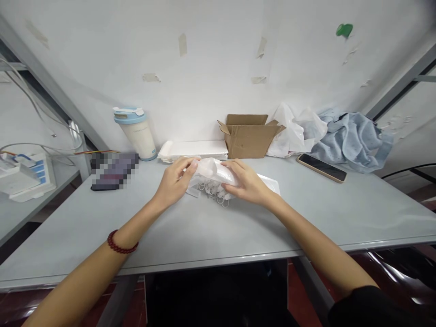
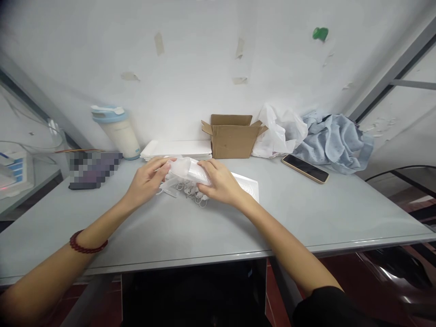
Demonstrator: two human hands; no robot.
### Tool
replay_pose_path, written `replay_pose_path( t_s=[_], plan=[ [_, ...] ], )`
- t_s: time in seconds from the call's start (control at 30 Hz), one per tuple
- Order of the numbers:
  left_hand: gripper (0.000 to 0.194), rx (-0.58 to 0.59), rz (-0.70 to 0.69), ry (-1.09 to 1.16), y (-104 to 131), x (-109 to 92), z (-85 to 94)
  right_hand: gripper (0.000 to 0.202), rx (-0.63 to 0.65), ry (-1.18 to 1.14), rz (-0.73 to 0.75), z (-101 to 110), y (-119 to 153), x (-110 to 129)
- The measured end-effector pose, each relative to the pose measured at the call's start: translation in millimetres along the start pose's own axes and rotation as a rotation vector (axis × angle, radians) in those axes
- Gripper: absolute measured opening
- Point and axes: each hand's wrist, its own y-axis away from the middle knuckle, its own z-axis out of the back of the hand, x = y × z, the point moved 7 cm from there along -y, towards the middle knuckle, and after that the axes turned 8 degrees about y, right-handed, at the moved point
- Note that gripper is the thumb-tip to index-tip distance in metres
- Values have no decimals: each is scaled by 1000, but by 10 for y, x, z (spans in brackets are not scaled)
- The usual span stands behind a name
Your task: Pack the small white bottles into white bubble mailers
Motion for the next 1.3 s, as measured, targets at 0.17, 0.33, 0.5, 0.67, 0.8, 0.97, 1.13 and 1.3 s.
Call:
replay_pose_path(
  t_s=[0.17,0.33,0.5,0.67,0.8,0.97,1.13,1.3],
  plan=[
    [33,4,-131,-8,31,-44,-70,45,-22,-38,-27,19,-6,-34],
    [19,-126,-70,26,66,-34,-34,45,-17,-19,9,-3,2,-8],
    [15,-127,-10,-16,86,21,-65,45,-7,11,20,-24,9,-7],
    [37,-12,72,-165,90,62,-155,48,-4,33,7,-45,6,-41],
    [57,75,100,-195,98,36,-205,47,-10,39,8,-49,5,-50],
    [41,-47,99,-157,28,2,-12,46,-57,39,-61,40,-2,-145],
    [31,236,273,-405,30,199,-100,45,-156,73,-162,201,-13,-301],
    [31,338,217,-458,80,208,-230,45,-149,81,-186,204,-21,-350]
  ],
)
